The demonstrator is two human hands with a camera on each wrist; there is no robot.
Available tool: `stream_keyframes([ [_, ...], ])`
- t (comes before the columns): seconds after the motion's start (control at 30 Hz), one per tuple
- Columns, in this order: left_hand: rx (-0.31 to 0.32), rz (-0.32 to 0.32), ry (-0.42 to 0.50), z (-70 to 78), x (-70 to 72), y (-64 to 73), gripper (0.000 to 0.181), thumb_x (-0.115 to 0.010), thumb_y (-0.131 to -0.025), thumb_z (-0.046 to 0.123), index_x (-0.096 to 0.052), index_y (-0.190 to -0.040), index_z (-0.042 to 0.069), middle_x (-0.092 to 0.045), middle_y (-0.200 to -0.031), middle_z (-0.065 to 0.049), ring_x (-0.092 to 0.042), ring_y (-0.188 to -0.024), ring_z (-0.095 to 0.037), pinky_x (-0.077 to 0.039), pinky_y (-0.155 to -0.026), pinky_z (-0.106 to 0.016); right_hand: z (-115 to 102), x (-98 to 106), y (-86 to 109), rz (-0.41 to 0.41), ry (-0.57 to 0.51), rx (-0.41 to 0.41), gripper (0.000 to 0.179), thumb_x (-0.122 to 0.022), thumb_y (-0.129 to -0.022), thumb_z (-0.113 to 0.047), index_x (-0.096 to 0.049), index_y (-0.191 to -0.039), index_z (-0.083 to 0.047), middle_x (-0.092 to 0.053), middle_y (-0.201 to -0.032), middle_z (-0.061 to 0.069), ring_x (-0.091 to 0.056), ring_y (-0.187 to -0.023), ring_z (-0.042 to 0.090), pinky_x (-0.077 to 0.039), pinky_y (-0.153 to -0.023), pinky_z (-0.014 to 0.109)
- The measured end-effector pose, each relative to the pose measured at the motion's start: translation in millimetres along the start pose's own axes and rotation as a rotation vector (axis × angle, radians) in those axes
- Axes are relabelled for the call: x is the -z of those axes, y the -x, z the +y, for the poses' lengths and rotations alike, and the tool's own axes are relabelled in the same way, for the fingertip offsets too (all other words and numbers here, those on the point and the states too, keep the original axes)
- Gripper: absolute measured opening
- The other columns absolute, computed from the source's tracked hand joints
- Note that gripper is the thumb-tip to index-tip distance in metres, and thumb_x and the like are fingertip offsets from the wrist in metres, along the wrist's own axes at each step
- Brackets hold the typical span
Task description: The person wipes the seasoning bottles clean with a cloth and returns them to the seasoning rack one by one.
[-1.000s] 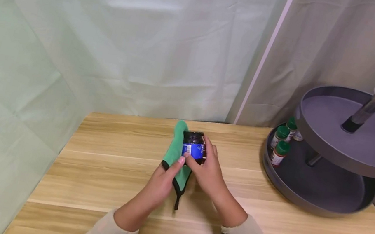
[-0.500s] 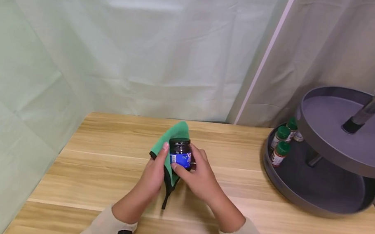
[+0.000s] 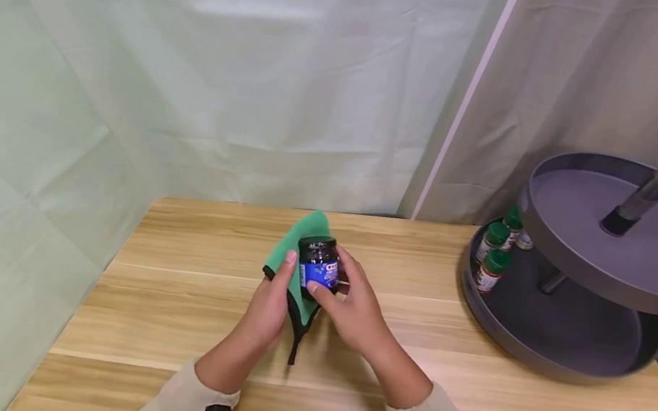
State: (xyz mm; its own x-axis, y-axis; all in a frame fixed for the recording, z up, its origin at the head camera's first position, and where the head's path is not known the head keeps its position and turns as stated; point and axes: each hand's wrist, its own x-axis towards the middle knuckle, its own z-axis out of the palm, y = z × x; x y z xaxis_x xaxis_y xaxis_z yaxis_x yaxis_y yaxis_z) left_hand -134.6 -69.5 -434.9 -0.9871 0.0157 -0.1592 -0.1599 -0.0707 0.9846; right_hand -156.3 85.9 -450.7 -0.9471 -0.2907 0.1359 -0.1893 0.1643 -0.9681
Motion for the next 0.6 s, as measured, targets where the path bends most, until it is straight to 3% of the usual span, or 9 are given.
stream_keyframes([
  [0.17,0.010,-0.021,-0.053,1.3,-4.5,4.3,0.072,-0.036,-0.101,0.068,-0.037,-0.155,0.022,-0.053,-0.146,-0.010,-0.049,-0.133,-0.023,-0.036,-0.119,-0.047,3.3,3.1,-2.8,0.070,-0.002,-0.048,0.075,-0.073,-0.094,-0.020,-0.033,-0.157,-0.009,-0.057,-0.132,0.018,-0.059,-0.117,0.029,-0.051,-0.103,0.042],
  [0.37,-0.037,-0.108,-0.061,-2.2,-9.5,7.9,0.068,-0.037,-0.103,0.063,-0.031,-0.158,0.024,-0.044,-0.157,-0.004,-0.038,-0.147,-0.020,-0.027,-0.124,-0.045,9.2,7.0,-8.2,0.122,-0.060,-0.075,0.076,-0.073,-0.094,-0.016,-0.030,-0.157,-0.010,-0.047,-0.143,0.020,-0.052,-0.129,0.035,-0.046,-0.109,0.052],
  [0.6,-0.044,-0.135,-0.052,-3.0,-12.0,10.0,0.068,-0.036,-0.104,0.060,-0.024,-0.161,0.025,-0.038,-0.161,-0.002,-0.035,-0.149,-0.020,-0.027,-0.124,-0.044,12.6,8.5,-10.1,0.130,-0.084,-0.073,0.076,-0.071,-0.095,-0.015,-0.028,-0.158,-0.011,-0.043,-0.146,0.021,-0.053,-0.129,0.034,-0.049,-0.106,0.042],
])
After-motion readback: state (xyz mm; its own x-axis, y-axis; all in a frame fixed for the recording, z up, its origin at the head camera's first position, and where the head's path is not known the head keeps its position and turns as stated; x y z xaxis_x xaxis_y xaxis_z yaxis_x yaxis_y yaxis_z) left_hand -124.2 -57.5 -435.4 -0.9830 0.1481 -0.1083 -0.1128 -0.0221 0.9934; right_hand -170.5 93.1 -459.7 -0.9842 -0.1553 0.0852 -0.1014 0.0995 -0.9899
